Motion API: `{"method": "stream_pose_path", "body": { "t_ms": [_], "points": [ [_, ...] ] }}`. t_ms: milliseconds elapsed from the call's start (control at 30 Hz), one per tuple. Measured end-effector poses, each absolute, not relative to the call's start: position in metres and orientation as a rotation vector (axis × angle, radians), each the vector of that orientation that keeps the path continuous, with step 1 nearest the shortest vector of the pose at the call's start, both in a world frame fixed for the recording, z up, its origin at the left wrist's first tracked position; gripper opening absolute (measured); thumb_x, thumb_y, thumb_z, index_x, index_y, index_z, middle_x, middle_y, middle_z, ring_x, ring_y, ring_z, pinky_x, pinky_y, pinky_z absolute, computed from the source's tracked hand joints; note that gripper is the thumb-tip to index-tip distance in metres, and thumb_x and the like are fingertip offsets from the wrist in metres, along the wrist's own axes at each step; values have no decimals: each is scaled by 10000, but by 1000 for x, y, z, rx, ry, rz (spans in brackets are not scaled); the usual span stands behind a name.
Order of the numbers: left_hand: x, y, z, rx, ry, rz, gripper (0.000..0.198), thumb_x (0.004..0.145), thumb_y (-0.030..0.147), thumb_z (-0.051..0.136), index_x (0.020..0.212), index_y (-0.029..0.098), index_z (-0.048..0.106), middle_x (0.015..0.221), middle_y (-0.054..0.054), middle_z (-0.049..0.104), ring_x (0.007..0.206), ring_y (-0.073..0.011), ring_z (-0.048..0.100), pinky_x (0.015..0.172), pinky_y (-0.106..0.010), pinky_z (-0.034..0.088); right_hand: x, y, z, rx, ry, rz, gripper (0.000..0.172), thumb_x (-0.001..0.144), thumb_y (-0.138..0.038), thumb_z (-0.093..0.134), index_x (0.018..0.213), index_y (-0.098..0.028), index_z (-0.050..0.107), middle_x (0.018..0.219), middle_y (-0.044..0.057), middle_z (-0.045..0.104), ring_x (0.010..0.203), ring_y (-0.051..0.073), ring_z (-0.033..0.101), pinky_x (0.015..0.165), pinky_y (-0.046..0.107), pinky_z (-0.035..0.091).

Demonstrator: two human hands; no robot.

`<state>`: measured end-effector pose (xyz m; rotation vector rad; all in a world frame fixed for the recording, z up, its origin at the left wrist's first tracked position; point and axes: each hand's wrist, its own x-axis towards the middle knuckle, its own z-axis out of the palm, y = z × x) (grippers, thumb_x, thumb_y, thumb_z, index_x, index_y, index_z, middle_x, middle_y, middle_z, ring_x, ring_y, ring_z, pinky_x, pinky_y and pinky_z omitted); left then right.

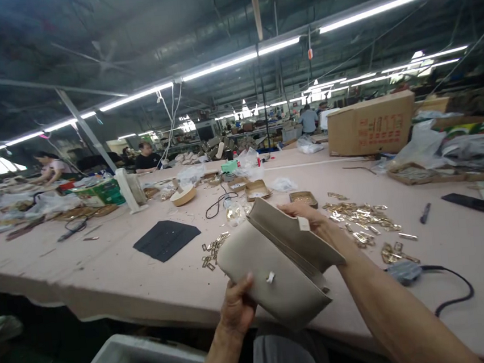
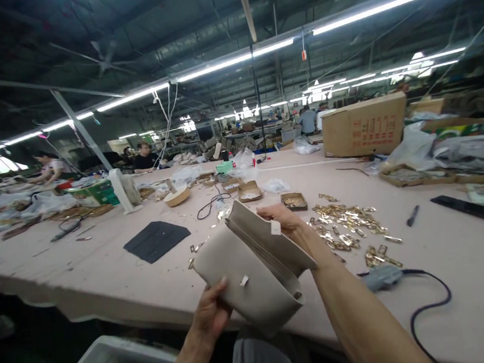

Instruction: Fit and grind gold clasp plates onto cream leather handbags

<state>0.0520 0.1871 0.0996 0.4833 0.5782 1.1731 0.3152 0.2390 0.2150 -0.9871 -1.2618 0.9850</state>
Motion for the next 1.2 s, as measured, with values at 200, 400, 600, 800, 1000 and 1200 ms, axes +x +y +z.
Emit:
{"method": "stream_pose_path", "body": {
  "t_ms": [200,400,600,800,1000,1200],
  "points": [
    [67,202,84,108,708,1316,306,872,66,710,1170,123,671,1029,-114,774,876,-238,756,938,-419,629,319,248,169,-794,-1266,1355,669,806,-598,803,1301,-165,683,1180,133,711,1057,279,671,882,354,555],
    [96,221,73,149,693,1350,391,882,61,714,1256,157,655,1105,-103,765,989,-247,749,981,-415,615,322,248,139,-796,-1387,1180,823,750,-736,776,1363,-198,660,1286,138,670,1252,360,570,1019,455,484],
    [127,235,62,241,709,1424,442,879,151,783,1297,180,640,1243,-127,719,1181,-263,677,1000,-374,596,337,269,132,-779,-1374,1030,733,802,-720,735,1290,-175,698,1211,126,695,1140,341,628,988,450,509],
    [118,249,66,612,818,1260,530,755,226,917,1224,173,675,1209,-145,724,1068,-277,708,770,-325,646,351,293,91,-819,-1076,1017,579,671,-510,907,1087,-154,718,982,101,745,836,280,694,706,351,559],
    [62,256,83,1476,1463,932,598,811,632,767,531,118,646,437,-91,598,386,-157,538,347,-190,348,363,309,62,-826,-1043,922,478,733,-466,856,1090,-171,738,995,81,750,824,256,685,720,341,545],
    [85,300,143,1412,1084,1236,546,815,679,729,827,137,663,623,-86,711,422,-149,590,370,-182,390,357,312,67,-891,-1122,811,338,757,-373,816,1045,-196,800,1066,60,753,1034,296,665,975,421,515]
  ]
}}
